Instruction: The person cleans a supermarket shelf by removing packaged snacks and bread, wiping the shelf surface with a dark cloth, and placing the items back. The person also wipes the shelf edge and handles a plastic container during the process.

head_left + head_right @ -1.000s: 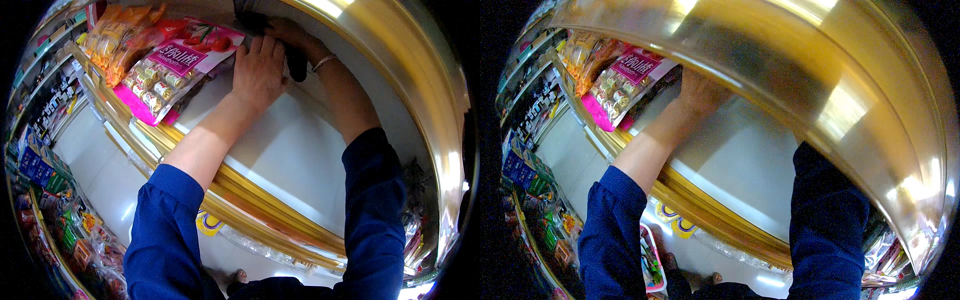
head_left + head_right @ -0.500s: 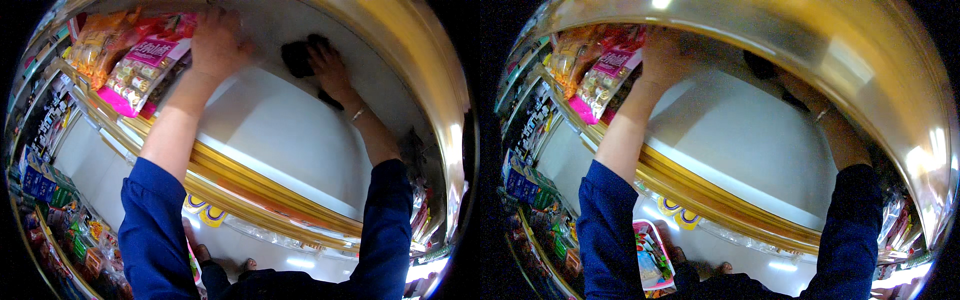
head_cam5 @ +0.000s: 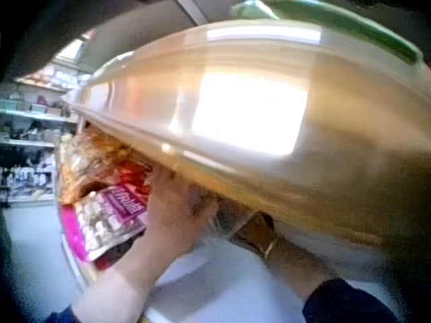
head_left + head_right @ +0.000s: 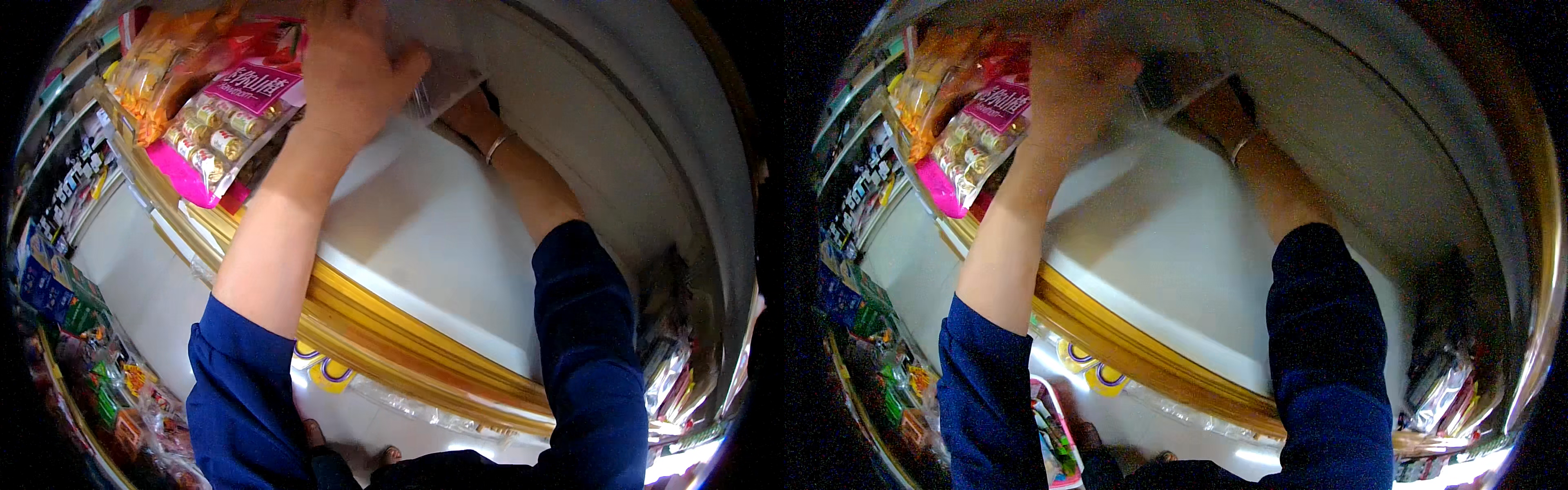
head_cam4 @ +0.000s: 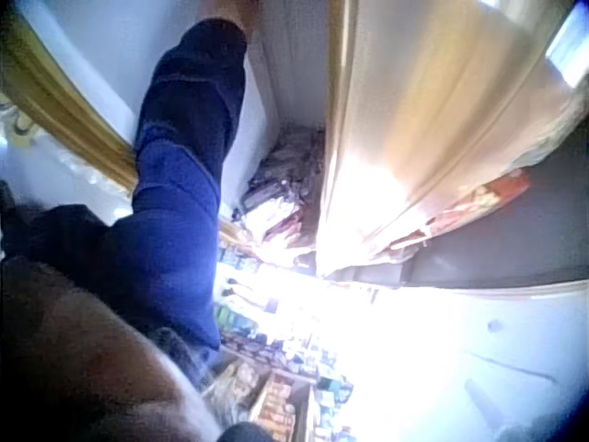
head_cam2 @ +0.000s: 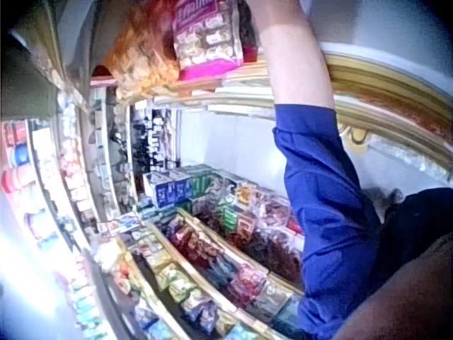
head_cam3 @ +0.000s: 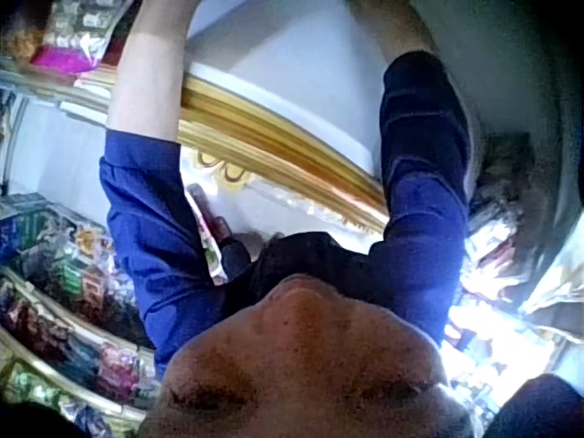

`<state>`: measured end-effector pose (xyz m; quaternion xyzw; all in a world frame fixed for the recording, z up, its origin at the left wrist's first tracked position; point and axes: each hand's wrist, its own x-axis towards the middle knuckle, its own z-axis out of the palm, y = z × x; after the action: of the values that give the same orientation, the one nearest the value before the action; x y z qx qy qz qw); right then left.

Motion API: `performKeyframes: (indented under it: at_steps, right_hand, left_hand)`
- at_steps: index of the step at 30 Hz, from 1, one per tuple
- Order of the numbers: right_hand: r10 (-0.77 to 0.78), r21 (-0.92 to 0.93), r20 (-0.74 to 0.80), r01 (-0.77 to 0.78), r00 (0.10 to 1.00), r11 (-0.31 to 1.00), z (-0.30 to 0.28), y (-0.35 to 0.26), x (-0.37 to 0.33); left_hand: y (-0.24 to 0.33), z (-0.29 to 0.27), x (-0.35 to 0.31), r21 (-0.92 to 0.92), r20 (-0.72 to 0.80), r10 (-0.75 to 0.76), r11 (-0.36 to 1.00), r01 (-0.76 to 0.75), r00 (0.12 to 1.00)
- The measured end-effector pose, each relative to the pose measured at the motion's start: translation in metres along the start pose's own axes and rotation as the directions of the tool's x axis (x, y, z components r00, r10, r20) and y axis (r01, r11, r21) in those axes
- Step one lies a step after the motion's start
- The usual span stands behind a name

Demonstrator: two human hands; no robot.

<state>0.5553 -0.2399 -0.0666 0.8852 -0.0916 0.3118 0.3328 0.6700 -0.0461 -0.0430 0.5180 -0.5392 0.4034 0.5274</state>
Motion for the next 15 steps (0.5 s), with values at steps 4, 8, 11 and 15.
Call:
performKeyframes:
  at_steps: [4, 8, 11, 15]
  right_hand:
    - [-0.042, 0.029, -0.025, 0.042, 0.999, 0.999, 0.015, -0.005, 0.015]
    - [-0.133, 0.011, 0.080, 0.132, 0.988, 0.991, 0.015, 0.001, 0.015]
    - [-0.235, 0.001, 0.223, 0.241, 0.946, 0.971, 0.015, -0.009, -0.001]
    - [-0.155, -0.213, 0.572, 0.328, 0.806, 0.920, -0.041, 0.010, -0.041]
  left_hand:
    - [0.006, -0.004, 0.005, -0.080, -0.014, 0.019, 0.997, -0.020, 1.000]
    - [-0.005, 0.011, 0.002, 0.001, -0.026, 0.086, 0.996, -0.086, 0.996]
    - [-0.036, 0.012, -0.007, -0.069, -0.046, -0.024, 0.997, 0.021, 0.999]
    - [-0.020, 0.012, 0.001, -0.133, -0.204, -0.021, 0.991, -0.007, 0.979]
